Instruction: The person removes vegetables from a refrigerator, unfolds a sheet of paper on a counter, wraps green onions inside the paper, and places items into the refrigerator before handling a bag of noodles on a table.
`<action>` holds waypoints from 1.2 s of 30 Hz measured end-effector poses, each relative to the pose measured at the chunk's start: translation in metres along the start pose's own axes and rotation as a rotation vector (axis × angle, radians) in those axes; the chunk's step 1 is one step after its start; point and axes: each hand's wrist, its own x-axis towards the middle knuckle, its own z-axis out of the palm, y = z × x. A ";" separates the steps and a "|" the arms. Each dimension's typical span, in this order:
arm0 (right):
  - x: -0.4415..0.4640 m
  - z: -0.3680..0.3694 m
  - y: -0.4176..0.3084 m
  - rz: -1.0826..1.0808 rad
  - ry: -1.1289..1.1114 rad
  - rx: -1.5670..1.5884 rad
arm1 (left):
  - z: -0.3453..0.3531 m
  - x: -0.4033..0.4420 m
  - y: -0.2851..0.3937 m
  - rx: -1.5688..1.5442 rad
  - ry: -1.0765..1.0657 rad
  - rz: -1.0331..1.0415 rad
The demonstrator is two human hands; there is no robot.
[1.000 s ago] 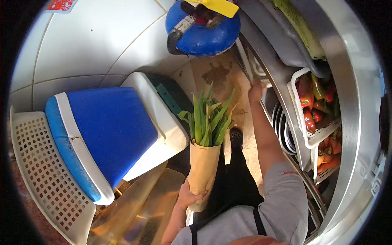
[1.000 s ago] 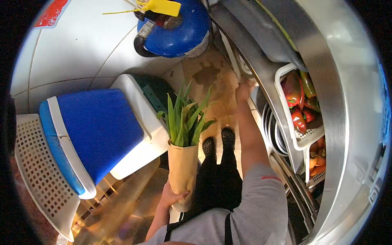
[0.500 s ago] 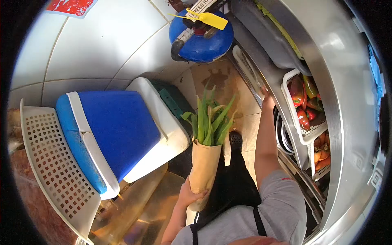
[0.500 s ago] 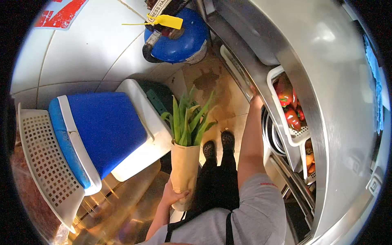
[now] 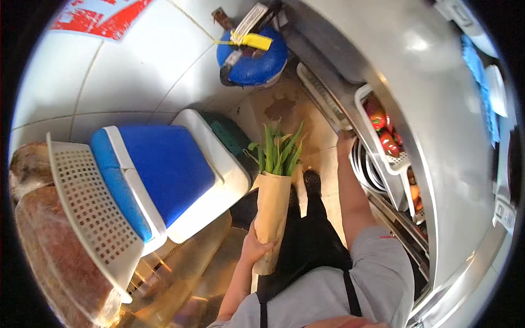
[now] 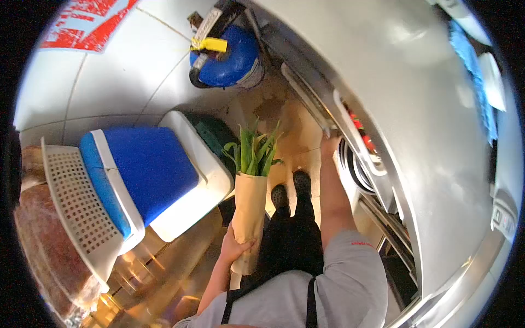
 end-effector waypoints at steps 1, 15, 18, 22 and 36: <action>-0.021 -0.026 -0.008 0.366 -0.428 0.163 | -0.001 -0.004 0.005 0.021 0.024 0.025; -0.138 -0.468 -0.080 0.506 -1.270 0.208 | -0.017 -0.080 0.126 0.787 -0.568 0.618; -0.205 -0.521 -0.049 0.740 -0.829 -0.013 | 0.032 -0.115 0.161 0.927 -0.671 0.798; -0.299 -0.587 -0.050 1.207 -0.468 -0.045 | 0.100 -0.174 0.179 1.089 -0.838 1.136; -0.705 -0.625 -0.199 2.091 -0.186 0.189 | 0.290 -0.446 0.153 0.602 -1.784 1.420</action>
